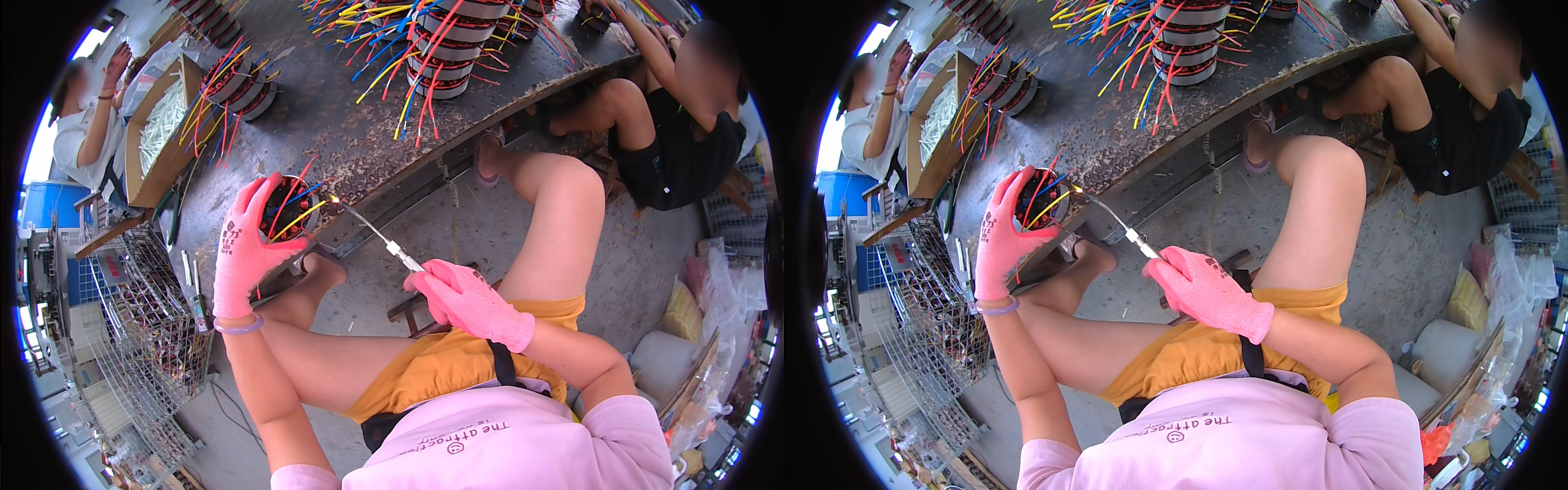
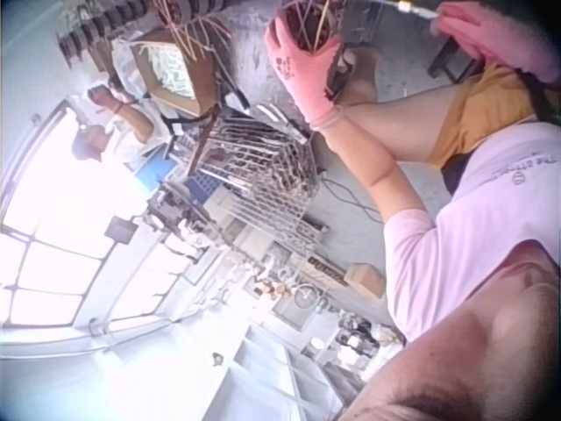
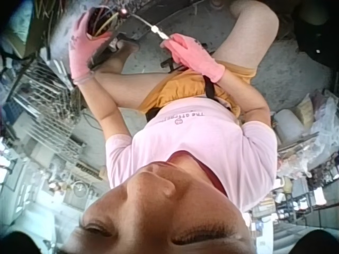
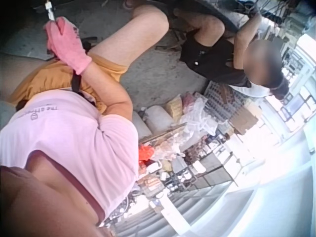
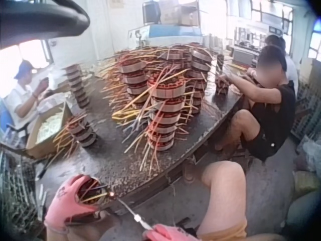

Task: The person uses a handheld lighter to apply a flame to the wire ends of circular electrical components, moving the lighter around the wires before placing the finished component onto a stack.

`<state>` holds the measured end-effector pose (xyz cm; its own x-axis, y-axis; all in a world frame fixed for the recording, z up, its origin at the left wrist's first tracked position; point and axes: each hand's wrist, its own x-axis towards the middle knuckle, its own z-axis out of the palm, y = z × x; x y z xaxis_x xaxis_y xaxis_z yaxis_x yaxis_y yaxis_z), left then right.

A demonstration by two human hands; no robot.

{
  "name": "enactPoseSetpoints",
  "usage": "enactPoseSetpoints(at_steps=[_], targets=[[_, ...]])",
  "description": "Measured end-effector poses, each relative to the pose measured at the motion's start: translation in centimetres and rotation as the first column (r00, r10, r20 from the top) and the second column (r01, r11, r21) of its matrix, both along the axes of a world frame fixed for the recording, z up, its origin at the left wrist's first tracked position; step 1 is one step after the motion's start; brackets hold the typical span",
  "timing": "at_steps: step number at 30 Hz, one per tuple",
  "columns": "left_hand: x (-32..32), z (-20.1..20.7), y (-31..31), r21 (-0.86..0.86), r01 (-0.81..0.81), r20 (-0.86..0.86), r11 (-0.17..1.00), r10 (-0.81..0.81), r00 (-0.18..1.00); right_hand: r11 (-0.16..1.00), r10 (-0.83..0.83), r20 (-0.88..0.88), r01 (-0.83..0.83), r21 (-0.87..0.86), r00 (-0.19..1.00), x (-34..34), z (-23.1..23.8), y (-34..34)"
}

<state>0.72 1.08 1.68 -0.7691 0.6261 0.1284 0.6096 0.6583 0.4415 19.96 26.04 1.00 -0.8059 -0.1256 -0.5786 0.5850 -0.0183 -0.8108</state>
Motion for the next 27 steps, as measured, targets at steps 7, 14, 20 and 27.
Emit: enactPoseSetpoints(at_steps=[7,14,20,27], targets=[[-0.1,-0.1,-0.1,-0.022,-0.007,-0.021,1.000,0.007,1.000,1.000,0.010,-0.049,-0.009,0.022,0.999,0.1,-0.3,0.0],[0.0,0.0,0.1,0.001,-0.024,0.013,1.000,0.024,1.000,1.000,-0.021,-0.005,0.021,0.001,1.000,0.0,-0.3,0.1],[-0.3,-0.4,-0.1,0.015,-0.011,-0.003,1.000,0.011,1.000,1.000,-0.017,-0.032,0.017,0.016,0.999,0.2,-0.8,-0.1],[-0.2,-0.4,-0.1,0.019,-0.006,-0.008,1.000,0.006,1.000,1.000,0.008,-0.143,-0.004,0.028,0.990,0.3,-1.2,-0.1]])
